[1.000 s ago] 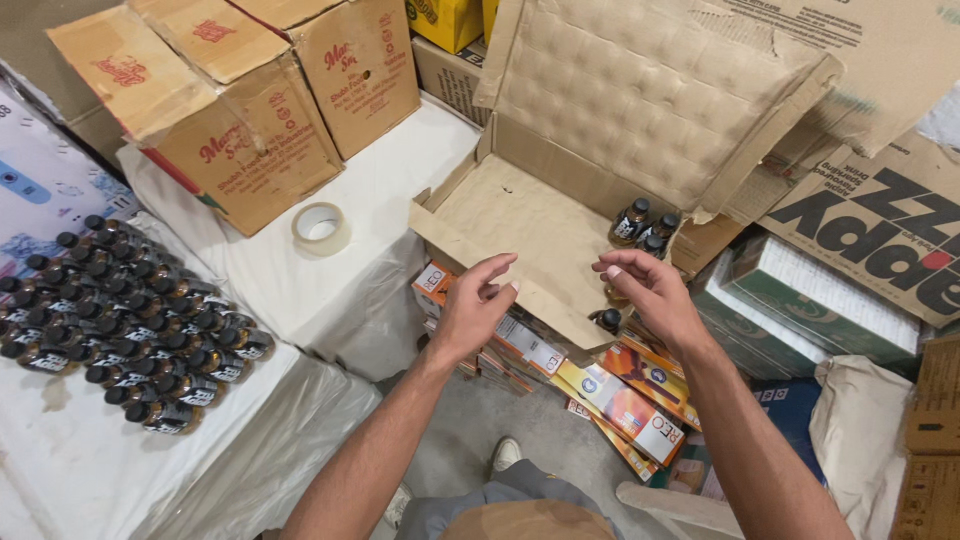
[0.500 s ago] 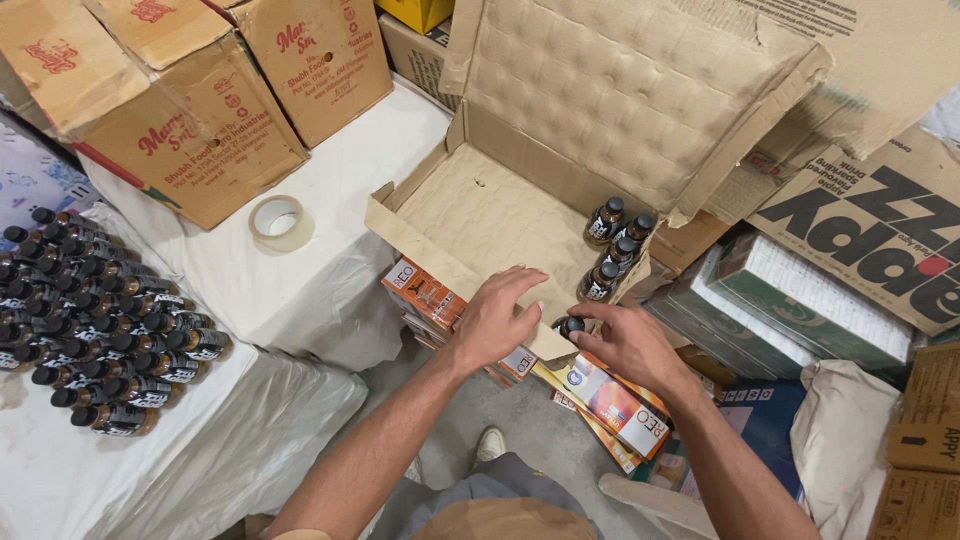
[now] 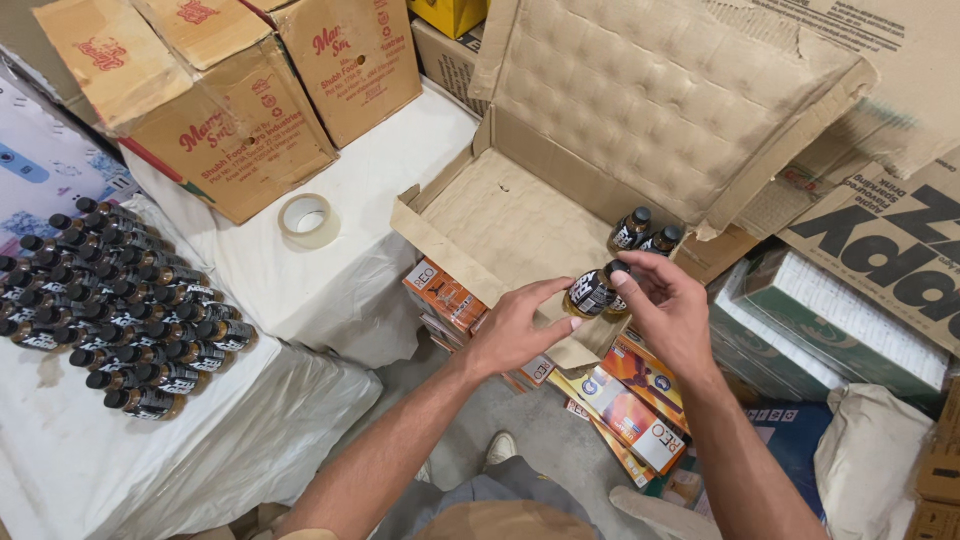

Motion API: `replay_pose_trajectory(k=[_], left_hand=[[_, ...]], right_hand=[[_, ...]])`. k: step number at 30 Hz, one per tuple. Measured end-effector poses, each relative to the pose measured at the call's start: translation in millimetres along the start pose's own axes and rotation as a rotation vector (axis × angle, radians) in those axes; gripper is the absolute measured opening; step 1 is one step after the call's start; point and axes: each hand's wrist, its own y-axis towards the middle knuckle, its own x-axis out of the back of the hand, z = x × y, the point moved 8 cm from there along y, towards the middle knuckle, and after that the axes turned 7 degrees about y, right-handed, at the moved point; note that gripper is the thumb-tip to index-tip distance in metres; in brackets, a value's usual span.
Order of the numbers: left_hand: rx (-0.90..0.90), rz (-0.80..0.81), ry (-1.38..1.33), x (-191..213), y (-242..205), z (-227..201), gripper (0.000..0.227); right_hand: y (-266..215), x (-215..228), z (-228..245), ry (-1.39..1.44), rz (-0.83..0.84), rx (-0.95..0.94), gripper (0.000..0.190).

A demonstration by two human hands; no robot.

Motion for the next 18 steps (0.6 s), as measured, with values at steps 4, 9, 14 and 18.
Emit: replay_pose_trajectory(k=[4, 9, 14, 18], left_hand=[[0.05, -0.07, -0.166, 8.0, -5.3, 15.3, 0.07], [0.074, -0.065, -0.103, 24.8, -23.9, 8.4, 0.058], [0.081, -0.148, -0.066, 50.8, -50.5, 25.0, 0.058], [0.017, -0.311, -0.076, 80.4, -80.2, 48.1, 0.054]], right_hand=[[-0.9, -20.4, -6.9, 0.074, 0.019, 0.004, 0.032], [-4.4, -55.0, -30.7, 0.204, 0.102, -0.061, 0.032], [-4.2, -92.2, -17.9, 0.202, 0.207, -0.042, 0.034], [-9.1, -135.1, -1.9, 0.196, 0.33, -0.013, 0.045]])
